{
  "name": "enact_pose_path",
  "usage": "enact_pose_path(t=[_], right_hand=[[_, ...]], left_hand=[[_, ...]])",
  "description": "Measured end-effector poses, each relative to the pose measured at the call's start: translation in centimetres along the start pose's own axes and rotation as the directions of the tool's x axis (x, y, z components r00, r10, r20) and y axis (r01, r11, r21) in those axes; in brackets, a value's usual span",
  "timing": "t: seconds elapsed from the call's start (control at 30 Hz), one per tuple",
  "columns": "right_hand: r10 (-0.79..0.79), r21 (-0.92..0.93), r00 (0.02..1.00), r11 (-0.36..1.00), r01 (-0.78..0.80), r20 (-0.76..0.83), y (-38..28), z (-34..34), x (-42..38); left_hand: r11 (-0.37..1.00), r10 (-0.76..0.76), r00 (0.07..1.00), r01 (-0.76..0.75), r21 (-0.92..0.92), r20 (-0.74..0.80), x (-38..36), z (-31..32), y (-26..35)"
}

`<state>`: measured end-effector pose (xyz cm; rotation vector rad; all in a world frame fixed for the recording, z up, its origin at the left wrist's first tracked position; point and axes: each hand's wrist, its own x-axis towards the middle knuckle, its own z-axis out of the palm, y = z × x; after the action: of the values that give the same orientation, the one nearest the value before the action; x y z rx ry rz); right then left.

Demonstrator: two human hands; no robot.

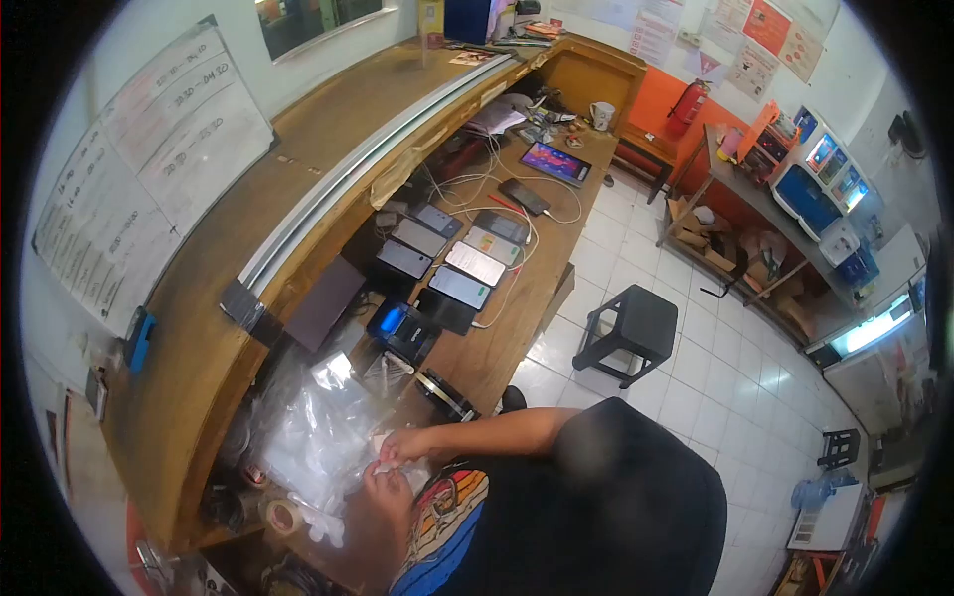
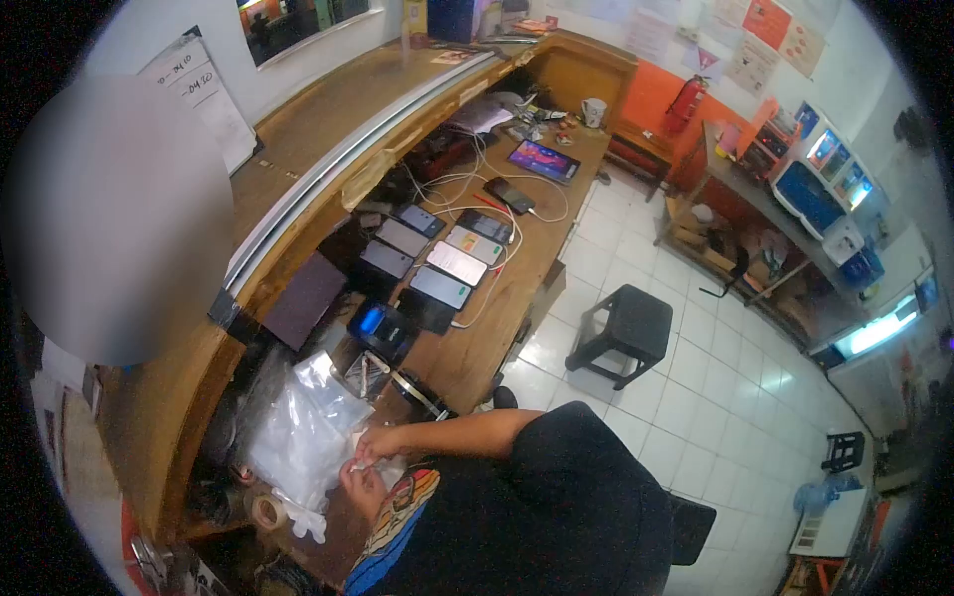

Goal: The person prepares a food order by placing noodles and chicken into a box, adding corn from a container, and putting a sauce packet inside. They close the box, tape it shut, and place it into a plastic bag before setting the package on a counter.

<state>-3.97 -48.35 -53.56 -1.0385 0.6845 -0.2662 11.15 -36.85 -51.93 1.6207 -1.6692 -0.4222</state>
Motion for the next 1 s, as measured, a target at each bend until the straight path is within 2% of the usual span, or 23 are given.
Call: enact_pose_path(t=[0.1, 0.2, 0.3, 0.4, 0.43, 0.5, 0.6, 0.63, 0.73, 0.77, 0.87, 0.9, 0.97, 1.0], right_hand=[[0.099, 0.111, 0.987, 0.987, -0.114, 0.129, -0.3, 0.0, -0.5], [0.019, 0.186, 0.993, 0.982, -0.04, 0.114, 0.7, 0.3, -0.3], [-0.047, -0.012, 0.998, 0.999, 0.048, 0.046, 0.8, -0.3, 1.1], [-0.169, -0.2, 0.979, 0.961, 0.19, 0.117, 1.0, -1.3, 2.1], [-0.268, -0.401, 0.953, 0.865, 0.302, 0.14, 1.4, -1.5, 2.0], [-0.426, -0.717, 0.869, 0.522, 0.462, 0.25, 1.8, -1.5, 0.6], [-0.281, -0.844, 0.946, 0.458, 0.28, 0.162, 1.3, 0.4, -0.6], [-0.393, -0.865, 0.906, 0.387, 0.318, 0.157, 3.0, 0.4, 0.8], [-0.236, -0.903, 0.965, 0.381, 0.2, 0.115, -0.1, 0.8, -0.5], [-0.344, -0.903, 0.93, 0.346, 0.254, 0.13, -0.1, 0.8, -0.5], [-0.275, -0.924, 0.954, 0.321, 0.207, 0.118, 1.3, 0.6, 1.0], [-0.33, -0.922, 0.941, 0.337, 0.189, 0.072, 1.3, 1.1, 0.4], [-0.383, -0.913, 0.92, 0.341, 0.223, 0.082, 0.3, 1.2, -0.4], [-0.404, -0.907, 0.91, 0.345, 0.243, 0.091, -0.5, 1.7, -1.2]], left_hand=[[0.94, 0.238, 0.971, -0.234, 0.249, 0.017, 1.3, -2.1, 3.2], [0.962, 0.207, 0.968, -0.228, 0.148, 0.144, 0.1, -1.2, 0.1], [0.971, 0.083, 0.983, -0.117, 0.207, 0.164, 0.4, -2.5, 2.0], [0.981, 0.088, 0.988, -0.063, 0.185, -0.13, -1.6, -2.8, 0.6], [0.983, 0.027, 0.971, 0.017, 0.183, -0.237, -2.2, -2.6, 0.2], [0.971, -0.096, 0.891, 0.182, 0.156, -0.444, -3.2, -2.5, 0.2], [0.9, -0.138, 0.926, 0.265, 0.345, -0.352, -4.6, -3.0, -1.5], [0.891, -0.311, 0.908, 0.381, 0.248, -0.28, -5.1, -2.8, -2.0], [0.879, -0.444, 0.871, 0.469, 0.088, -0.21, -6.4, -1.4, -3.5], [0.873, -0.465, 0.862, 0.484, 0.057, -0.202, -6.7, -1.2, -3.3], [0.804, -0.591, 0.787, 0.593, -0.047, -0.178, -7.5, -0.5, -3.6], [0.792, -0.61, 0.768, 0.595, -0.136, -0.195, -8.2, 0.3, -4.9], [0.754, -0.65, 0.728, 0.579, -0.311, -0.221, -9.3, 1.6, -6.9], [0.603, -0.748, 0.656, 0.606, -0.519, -0.104, -9.0, 1.0, -6.5]])
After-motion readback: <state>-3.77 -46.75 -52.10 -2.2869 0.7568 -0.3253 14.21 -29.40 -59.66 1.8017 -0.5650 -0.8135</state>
